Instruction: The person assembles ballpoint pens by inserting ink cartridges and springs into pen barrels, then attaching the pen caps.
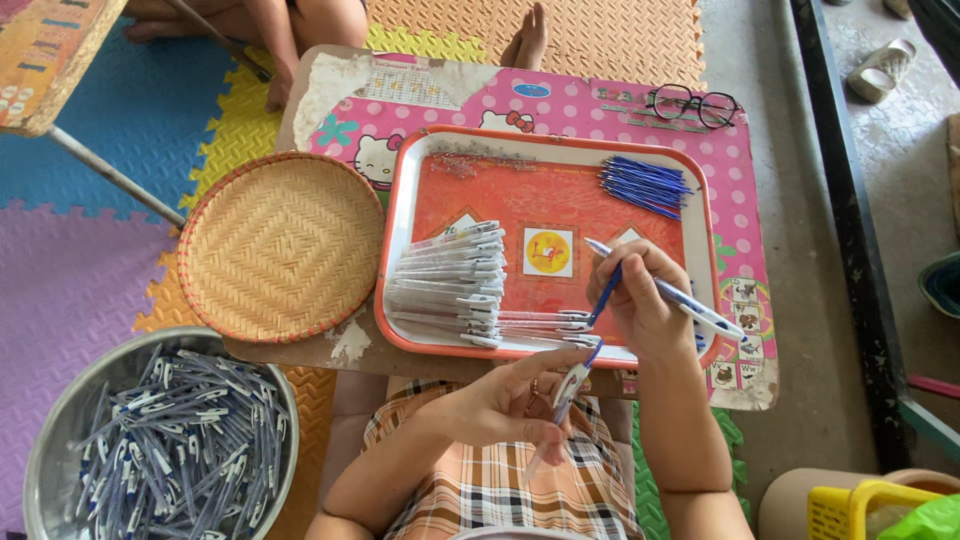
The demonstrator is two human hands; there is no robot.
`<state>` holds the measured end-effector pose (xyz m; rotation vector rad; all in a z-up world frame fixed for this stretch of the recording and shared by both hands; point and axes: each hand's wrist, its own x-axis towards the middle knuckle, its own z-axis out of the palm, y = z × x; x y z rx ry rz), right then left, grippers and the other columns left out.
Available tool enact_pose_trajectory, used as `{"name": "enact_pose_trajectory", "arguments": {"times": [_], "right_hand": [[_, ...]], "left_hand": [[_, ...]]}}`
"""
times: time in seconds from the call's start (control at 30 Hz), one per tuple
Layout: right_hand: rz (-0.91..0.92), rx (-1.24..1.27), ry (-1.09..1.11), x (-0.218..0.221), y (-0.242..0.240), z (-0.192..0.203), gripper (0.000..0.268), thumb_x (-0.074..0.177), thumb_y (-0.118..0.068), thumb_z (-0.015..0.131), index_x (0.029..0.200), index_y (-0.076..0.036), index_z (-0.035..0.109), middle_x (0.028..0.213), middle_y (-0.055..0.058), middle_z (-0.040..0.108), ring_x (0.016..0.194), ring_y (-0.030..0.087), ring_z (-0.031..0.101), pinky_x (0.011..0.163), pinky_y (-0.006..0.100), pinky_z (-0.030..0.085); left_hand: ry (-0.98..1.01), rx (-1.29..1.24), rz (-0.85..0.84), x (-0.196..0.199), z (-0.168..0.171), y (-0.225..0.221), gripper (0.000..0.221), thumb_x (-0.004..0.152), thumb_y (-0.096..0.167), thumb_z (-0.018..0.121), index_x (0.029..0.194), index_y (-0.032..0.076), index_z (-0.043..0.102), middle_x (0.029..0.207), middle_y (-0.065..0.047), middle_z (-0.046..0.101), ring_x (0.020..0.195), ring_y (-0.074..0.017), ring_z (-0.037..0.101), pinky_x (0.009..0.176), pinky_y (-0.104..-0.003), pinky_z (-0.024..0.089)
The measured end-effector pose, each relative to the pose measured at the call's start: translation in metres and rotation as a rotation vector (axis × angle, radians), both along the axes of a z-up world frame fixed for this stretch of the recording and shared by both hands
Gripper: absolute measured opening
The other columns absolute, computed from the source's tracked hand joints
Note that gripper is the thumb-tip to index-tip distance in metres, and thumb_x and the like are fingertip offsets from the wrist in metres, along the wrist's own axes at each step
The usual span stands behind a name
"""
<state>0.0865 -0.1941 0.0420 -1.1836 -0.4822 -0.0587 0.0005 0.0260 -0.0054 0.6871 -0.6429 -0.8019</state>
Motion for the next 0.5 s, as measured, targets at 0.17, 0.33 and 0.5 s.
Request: {"name": "enact_pose_trajectory", "arguments": {"times": [0.17,0.33,0.5], "right_hand": [[-0.335,-0.054,-0.029,-0.010,-0.069,-0.018,0.018,0.108,-0.014,0.067,0.112,0.003,0.065,0.098,0.015,0.072,0.080,0.020,0.074,0.082,0.026,0.065],[-0.767,-0.496,-0.013,-0.040,-0.115,-0.042,0.012,0.104,0.012,0.070,0.114,0.005,0.072,0.098,0.015,0.075,0.087,0.017,0.075,0.086,0.024,0.063],[-0.749,-0.831,0.045,-0.071,-0.136,-0.079,0.015,0.098,-0.005,0.079,0.110,-0.014,0.077,0.115,0.008,0.076,0.109,0.018,0.071,0.094,0.032,0.055]], "left_hand": [[-0.106,0.022,0.008,0.004,0.010,0.019,0.078,0.107,-0.003,0.063,0.171,0.016,0.022,0.116,-0.021,0.062,0.086,-0.0293,0.073,0.074,-0.038,0.065],[-0.034,0.119,0.147,0.006,0.011,0.038,0.076,0.105,-0.001,0.066,0.167,0.017,0.027,0.096,-0.018,0.064,0.077,-0.0297,0.074,0.075,-0.040,0.067],[0.078,0.141,0.214,0.006,0.005,0.033,0.079,0.103,-0.003,0.065,0.167,0.024,0.028,0.117,-0.019,0.068,0.075,-0.0285,0.076,0.069,-0.043,0.066]]}}
